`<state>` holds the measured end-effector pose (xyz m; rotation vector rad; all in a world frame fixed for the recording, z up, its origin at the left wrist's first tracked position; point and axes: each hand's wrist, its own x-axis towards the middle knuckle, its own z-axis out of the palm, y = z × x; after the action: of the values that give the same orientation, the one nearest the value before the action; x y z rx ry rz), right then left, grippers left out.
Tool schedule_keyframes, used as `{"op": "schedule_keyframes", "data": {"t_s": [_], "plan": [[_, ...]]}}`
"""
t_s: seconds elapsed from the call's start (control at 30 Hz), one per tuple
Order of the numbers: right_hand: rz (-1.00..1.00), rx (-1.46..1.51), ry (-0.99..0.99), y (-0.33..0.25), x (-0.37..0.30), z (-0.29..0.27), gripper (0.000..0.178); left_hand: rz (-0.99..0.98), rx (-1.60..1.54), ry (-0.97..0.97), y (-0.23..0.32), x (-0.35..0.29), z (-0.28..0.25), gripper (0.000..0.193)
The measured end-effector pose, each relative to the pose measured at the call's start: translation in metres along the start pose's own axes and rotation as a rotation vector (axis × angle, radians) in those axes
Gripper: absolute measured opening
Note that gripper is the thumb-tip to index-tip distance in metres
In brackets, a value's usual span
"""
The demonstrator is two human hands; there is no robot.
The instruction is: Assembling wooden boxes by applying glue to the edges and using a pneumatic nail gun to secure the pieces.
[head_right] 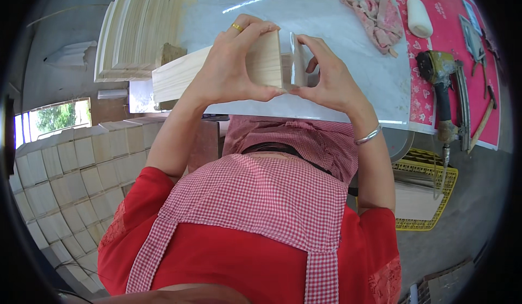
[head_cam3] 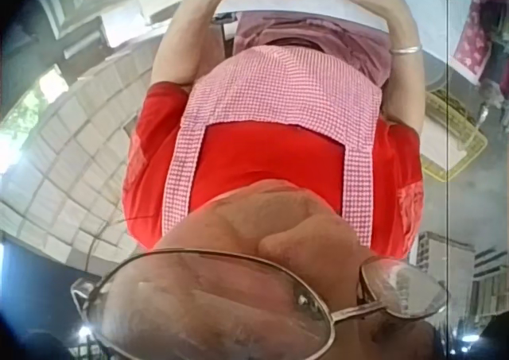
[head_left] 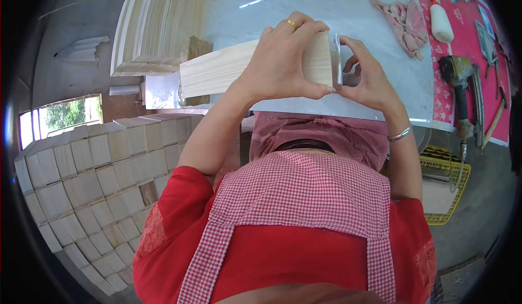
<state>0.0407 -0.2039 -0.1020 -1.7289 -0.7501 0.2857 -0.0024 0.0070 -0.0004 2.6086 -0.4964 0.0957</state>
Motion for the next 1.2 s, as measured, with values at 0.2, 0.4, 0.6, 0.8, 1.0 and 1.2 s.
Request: {"op": "schedule_keyframes", "data": {"t_s": [0.2, 0.4, 0.6, 0.8, 1.0, 1.2], "plan": [[0.024, 0.048, -0.001, -0.005, 0.0, 0.006, 0.09, 0.04, 0.033, 0.031, -0.006, 0.005, 0.013, 0.084], [0.027, 0.025, -0.011, -0.003, -0.001, 0.004, 0.09, 0.029, 0.007, 0.018, -0.007, 0.005, 0.017, 0.085], [0.031, 0.016, -0.015, -0.005, -0.001, 0.005, 0.09, 0.016, -0.01, 0.012, -0.009, 0.004, 0.019, 0.085], [0.024, -0.012, -0.018, -0.004, -0.001, 0.005, 0.089, -0.022, -0.009, -0.043, -0.005, 0.005, 0.016, 0.086], [0.029, -0.009, -0.022, -0.007, 0.0, 0.004, 0.088, 0.009, -0.018, 0.0, -0.01, 0.004, 0.021, 0.086], [0.007, -0.027, 0.054, -0.011, -0.007, 0.014, 0.096, 0.011, -0.005, -0.001, -0.012, 0.005, 0.023, 0.086]]}}
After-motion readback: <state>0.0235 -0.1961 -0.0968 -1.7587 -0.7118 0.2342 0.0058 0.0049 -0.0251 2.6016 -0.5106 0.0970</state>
